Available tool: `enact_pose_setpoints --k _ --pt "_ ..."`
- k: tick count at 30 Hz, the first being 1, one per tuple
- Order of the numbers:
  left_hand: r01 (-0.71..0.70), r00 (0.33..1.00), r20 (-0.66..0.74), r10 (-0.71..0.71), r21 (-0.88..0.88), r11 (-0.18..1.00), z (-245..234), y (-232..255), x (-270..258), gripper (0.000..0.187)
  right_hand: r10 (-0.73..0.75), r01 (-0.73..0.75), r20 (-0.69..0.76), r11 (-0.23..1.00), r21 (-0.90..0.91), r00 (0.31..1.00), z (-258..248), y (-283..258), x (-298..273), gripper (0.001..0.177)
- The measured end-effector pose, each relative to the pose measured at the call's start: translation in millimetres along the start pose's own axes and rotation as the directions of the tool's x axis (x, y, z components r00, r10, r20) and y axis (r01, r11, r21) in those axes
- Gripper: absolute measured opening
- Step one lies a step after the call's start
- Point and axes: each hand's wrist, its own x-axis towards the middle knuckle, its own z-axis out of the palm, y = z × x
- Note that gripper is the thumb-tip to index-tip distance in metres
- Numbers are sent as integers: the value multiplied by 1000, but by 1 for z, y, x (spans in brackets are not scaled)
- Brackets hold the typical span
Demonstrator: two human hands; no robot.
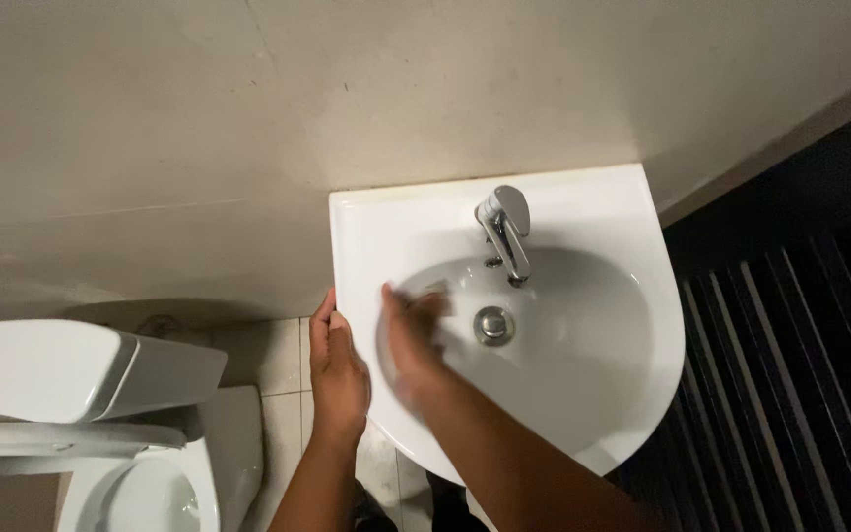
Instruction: The person washes their hands with soap and water at a bathroom sink. They then use a cloth to wipe the sink basin and faucet, rinsing the cloth under running water and repeating the wiping process.
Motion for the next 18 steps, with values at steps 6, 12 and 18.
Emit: enact_pose_setpoints --k 6,12,18 --pt "28 996 -84 -13 173 985 1 -2 2 51 -65 86 120 979 -186 991 -3 8 -2 110" --pt "51 996 -85 -37 168 985 4 2 -1 51 -115 176 175 906 -385 978 -17 13 -7 111" --pt "-8 998 -68 13 71 997 5 -7 2 51 -128 422 458 653 -629 880 -53 20 -14 119"
